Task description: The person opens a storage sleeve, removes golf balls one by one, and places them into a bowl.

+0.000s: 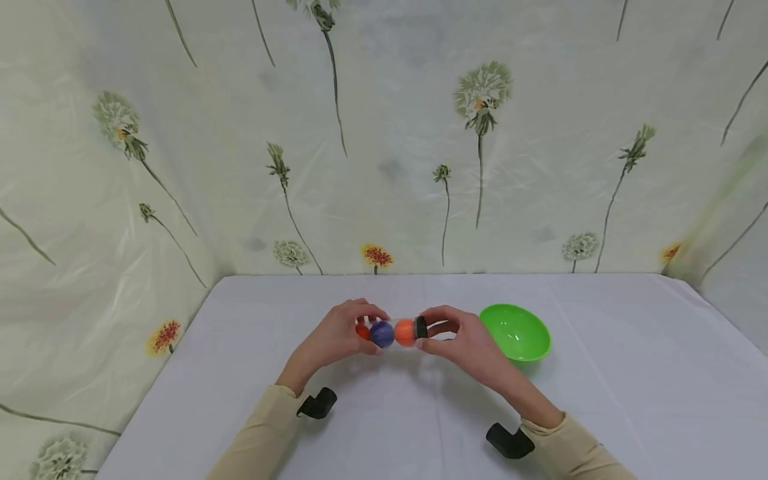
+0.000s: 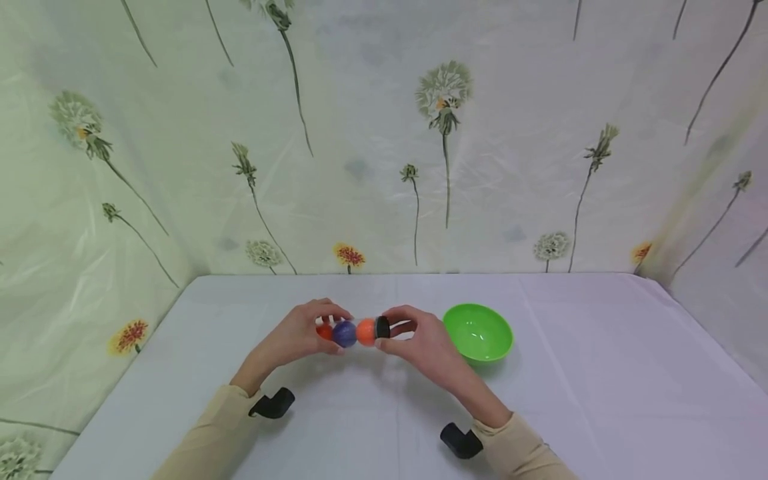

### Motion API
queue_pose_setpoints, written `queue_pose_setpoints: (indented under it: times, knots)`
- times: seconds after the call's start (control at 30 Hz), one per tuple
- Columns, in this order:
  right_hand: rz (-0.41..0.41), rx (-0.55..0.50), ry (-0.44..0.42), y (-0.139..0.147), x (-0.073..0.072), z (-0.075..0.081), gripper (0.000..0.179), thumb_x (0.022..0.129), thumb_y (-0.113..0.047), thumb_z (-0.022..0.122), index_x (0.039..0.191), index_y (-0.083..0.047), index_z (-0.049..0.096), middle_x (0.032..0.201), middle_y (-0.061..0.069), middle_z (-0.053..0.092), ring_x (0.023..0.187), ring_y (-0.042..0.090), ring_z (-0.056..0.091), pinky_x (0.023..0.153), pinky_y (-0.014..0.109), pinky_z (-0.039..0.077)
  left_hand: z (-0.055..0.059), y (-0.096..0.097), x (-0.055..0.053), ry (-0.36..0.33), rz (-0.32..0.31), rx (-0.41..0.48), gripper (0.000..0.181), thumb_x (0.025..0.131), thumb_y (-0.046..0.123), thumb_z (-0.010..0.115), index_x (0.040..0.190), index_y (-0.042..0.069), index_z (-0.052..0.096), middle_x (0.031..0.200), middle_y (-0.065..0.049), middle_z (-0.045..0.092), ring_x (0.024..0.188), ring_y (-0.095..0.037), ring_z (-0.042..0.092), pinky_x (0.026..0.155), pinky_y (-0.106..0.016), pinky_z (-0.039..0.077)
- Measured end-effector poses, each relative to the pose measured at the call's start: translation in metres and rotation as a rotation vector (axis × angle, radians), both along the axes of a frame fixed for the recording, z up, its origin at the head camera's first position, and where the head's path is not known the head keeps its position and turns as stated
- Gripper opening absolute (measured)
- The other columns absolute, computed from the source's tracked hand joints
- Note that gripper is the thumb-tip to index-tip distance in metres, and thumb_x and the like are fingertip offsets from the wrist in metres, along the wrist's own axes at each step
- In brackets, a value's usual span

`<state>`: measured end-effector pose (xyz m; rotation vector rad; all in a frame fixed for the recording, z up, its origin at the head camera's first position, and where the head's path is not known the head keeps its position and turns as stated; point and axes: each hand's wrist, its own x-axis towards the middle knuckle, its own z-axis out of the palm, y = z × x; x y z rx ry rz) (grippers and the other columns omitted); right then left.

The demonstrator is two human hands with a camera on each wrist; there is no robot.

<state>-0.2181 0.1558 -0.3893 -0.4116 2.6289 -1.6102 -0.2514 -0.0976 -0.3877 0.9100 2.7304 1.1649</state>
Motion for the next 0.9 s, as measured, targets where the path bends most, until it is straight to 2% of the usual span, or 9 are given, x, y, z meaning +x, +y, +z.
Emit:
queue_pose_setpoints:
  times: [0.4, 0.6, 0.9]
  knots:
    - [0.015, -0.014, 0.046, -0.004, 0.004, -0.002, 0.036, 0.082, -0.018, 0.079, 0.116, -0.013, 0.067, 0.109, 0.002, 0.068, 0.094, 0.019, 0.066, 0.078, 0.036, 0.053, 0.000, -0.004, 0.000, -0.009, -0.027, -0.005, 0.042, 0.074, 0.009, 0.086, 0.113, 0.014, 0.070, 0.095, 0.006, 0.059, 0.095, -0.017, 0.054, 0.082, -0.038, 0.045]
    - [0.038, -0.106, -0.003, 0.000, 0.005, 0.000, 0.038, 0.085, -0.011, 0.074, 0.121, -0.003, 0.064, 0.117, 0.013, 0.065, 0.100, 0.025, 0.067, 0.083, 0.033, 0.054, -0.001, -0.010, 0.000, -0.052, 0.006, -0.008, 0.045, 0.076, 0.010, 0.085, 0.116, 0.017, 0.068, 0.101, 0.007, 0.060, 0.098, -0.018, 0.054, 0.084, -0.039, 0.046]
    - [0.017, -0.137, -0.010, 0.005, 0.002, 0.001, 0.038, 0.087, -0.015, 0.075, 0.122, -0.009, 0.063, 0.118, 0.010, 0.064, 0.100, 0.023, 0.063, 0.084, 0.031, 0.052, -0.002, -0.016, 0.000, -0.061, 0.050, 0.055, 0.045, 0.076, 0.012, 0.086, 0.116, 0.021, 0.068, 0.104, 0.010, 0.062, 0.098, -0.017, 0.053, 0.081, -0.036, 0.047]
